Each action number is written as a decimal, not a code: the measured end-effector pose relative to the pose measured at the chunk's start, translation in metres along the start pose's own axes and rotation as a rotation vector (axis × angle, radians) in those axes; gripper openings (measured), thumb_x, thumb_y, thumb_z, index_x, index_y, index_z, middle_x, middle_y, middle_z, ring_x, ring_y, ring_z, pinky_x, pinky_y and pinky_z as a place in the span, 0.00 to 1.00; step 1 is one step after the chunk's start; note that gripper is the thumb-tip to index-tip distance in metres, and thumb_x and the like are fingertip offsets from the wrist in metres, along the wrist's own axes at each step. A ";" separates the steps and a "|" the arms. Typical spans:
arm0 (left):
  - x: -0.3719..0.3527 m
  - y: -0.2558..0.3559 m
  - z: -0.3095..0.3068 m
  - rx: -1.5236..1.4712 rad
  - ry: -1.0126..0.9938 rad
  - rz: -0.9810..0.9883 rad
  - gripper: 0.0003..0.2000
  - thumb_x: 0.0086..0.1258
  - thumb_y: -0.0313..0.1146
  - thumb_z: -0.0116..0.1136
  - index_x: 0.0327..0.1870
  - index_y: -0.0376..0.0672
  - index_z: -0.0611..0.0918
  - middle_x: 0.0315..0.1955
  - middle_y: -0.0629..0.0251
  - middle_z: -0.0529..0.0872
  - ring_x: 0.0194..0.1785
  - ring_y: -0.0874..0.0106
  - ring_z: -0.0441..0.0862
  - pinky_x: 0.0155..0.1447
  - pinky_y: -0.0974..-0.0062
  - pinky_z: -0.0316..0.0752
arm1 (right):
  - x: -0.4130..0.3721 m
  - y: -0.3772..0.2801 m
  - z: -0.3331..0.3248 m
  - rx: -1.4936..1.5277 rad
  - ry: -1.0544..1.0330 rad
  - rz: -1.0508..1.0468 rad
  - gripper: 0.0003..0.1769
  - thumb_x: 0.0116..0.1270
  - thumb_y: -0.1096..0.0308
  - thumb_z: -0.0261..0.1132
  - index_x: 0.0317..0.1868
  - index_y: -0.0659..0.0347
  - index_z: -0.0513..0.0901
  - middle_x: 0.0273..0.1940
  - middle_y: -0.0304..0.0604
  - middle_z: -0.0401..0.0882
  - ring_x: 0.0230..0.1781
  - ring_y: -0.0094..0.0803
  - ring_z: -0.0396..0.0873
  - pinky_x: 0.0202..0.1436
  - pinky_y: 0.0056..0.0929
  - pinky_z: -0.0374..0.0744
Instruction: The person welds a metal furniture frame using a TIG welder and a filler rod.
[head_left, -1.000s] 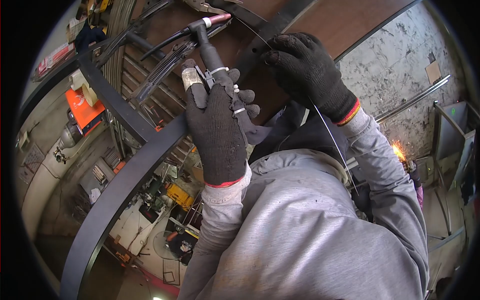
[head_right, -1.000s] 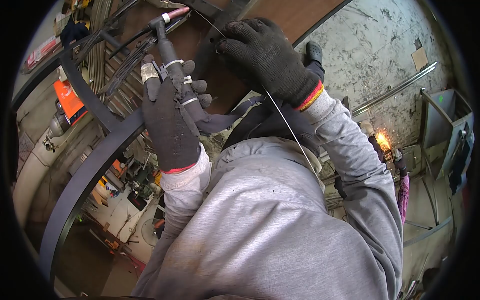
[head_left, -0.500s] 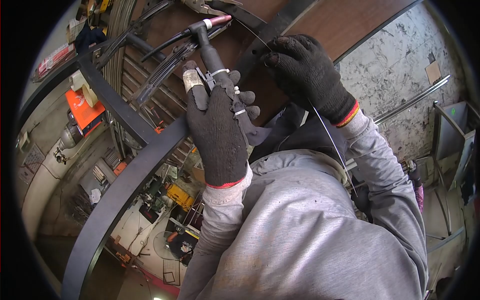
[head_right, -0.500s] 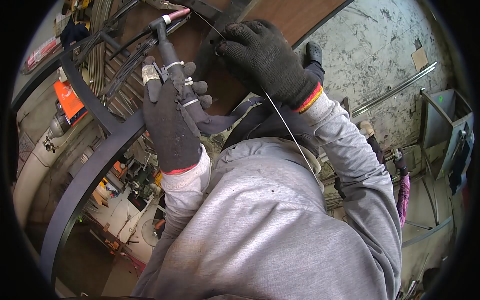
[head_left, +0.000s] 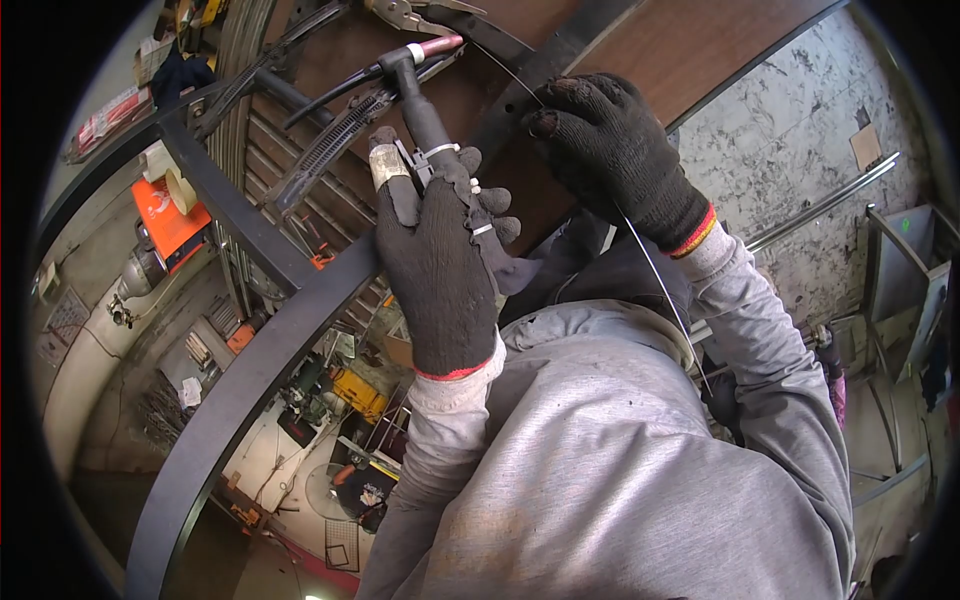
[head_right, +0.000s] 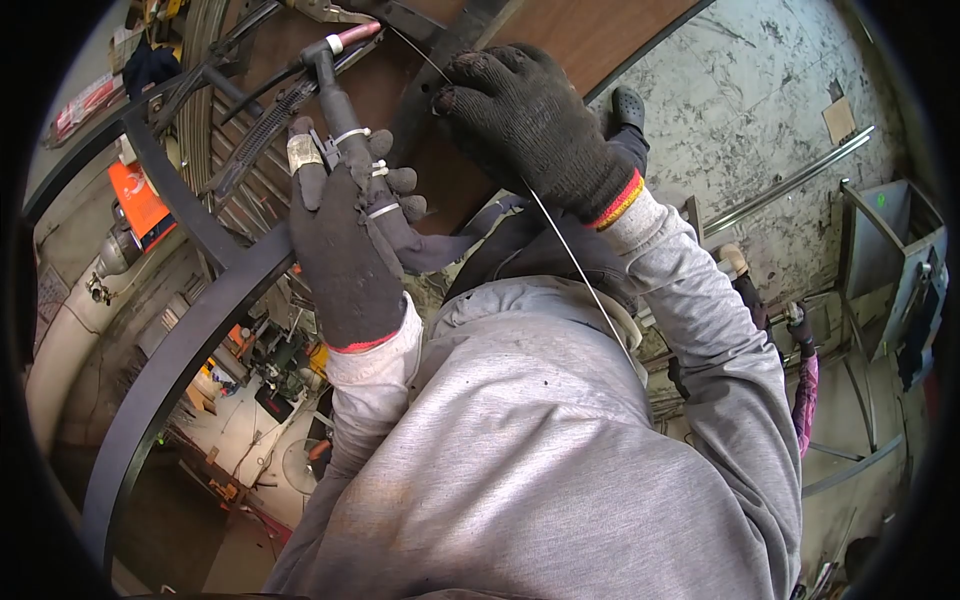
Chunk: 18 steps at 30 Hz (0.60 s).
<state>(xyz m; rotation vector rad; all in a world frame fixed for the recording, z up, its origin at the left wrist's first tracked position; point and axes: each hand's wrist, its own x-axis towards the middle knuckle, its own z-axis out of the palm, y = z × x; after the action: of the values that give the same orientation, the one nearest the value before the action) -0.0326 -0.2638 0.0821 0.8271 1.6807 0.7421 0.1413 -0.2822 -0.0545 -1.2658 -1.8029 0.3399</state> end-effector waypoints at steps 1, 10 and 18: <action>0.000 0.001 -0.001 0.000 0.000 0.001 0.20 0.80 0.33 0.58 0.66 0.32 0.73 0.49 0.52 0.89 0.35 0.67 0.91 0.32 0.70 0.89 | -0.001 0.000 0.001 -0.002 0.002 0.000 0.18 0.66 0.62 0.75 0.55 0.54 0.88 0.57 0.47 0.86 0.59 0.51 0.84 0.66 0.51 0.81; 0.001 0.003 -0.001 -0.029 -0.027 -0.033 0.18 0.81 0.33 0.59 0.63 0.32 0.74 0.51 0.53 0.89 0.35 0.67 0.91 0.33 0.70 0.91 | -0.003 -0.003 0.002 -0.031 -0.026 0.028 0.18 0.65 0.62 0.75 0.55 0.53 0.88 0.59 0.47 0.84 0.61 0.51 0.84 0.68 0.51 0.79; 0.001 0.002 0.000 -0.013 -0.032 0.022 0.18 0.81 0.32 0.58 0.64 0.32 0.74 0.53 0.52 0.88 0.36 0.67 0.91 0.34 0.70 0.91 | -0.005 0.000 0.005 -0.016 -0.017 0.020 0.19 0.67 0.61 0.75 0.56 0.53 0.88 0.60 0.48 0.84 0.61 0.52 0.83 0.69 0.53 0.79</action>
<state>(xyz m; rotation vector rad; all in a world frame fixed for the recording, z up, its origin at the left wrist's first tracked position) -0.0329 -0.2617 0.0831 0.8457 1.6392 0.7509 0.1381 -0.2854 -0.0600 -1.2961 -1.8116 0.3492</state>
